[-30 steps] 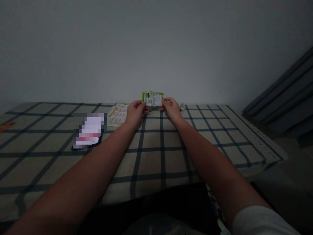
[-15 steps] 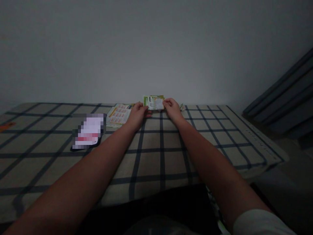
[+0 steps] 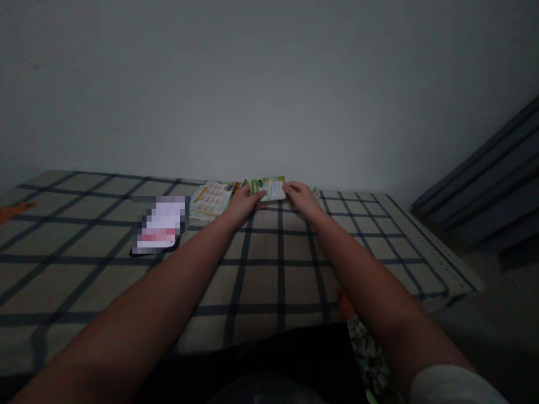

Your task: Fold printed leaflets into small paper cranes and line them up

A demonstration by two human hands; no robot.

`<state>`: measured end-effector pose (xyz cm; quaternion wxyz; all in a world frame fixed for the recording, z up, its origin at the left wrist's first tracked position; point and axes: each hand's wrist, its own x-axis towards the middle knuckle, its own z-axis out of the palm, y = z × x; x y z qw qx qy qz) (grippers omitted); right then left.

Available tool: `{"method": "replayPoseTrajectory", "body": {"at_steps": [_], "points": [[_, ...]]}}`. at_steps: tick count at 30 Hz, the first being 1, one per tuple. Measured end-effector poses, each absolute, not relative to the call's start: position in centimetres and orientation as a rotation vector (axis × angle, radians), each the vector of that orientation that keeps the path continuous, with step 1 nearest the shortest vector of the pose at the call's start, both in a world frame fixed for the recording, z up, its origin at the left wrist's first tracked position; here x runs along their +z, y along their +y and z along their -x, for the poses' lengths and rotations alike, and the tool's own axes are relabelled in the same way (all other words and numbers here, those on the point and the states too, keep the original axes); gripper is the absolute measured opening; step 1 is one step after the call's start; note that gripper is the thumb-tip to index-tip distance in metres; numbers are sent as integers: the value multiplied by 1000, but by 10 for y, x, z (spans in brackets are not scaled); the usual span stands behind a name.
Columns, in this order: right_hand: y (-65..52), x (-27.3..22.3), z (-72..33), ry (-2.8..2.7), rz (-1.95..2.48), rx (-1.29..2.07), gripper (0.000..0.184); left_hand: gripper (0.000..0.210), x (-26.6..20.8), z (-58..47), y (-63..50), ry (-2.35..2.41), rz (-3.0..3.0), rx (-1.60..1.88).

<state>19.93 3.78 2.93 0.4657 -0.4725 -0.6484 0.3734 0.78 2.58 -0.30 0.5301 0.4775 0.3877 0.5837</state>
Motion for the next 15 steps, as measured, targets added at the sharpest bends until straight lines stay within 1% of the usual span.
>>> {"method": "replayPoseTrajectory", "body": {"at_steps": [4, 6, 8, 11, 15], "points": [[35, 20, -206, -1630, 1169, 817, 24, 24, -3, -11, 25, 951, -1147, 1399], [35, 15, -209, -1656, 1149, 710, 25, 24, -3, -12, 25, 953, -1160, 1393], [35, 12, -213, -1747, 1178, 622, 26, 23, -3, -13, 24, 964, -1175, 1372], [35, 13, -218, -1903, 1196, 551, 32, 22, -4, -13, 24, 985, -1199, 1340], [33, 15, -219, -1903, 1193, 500, 29, 28, -7, -10, 27, 1012, -1227, 1307]]}}
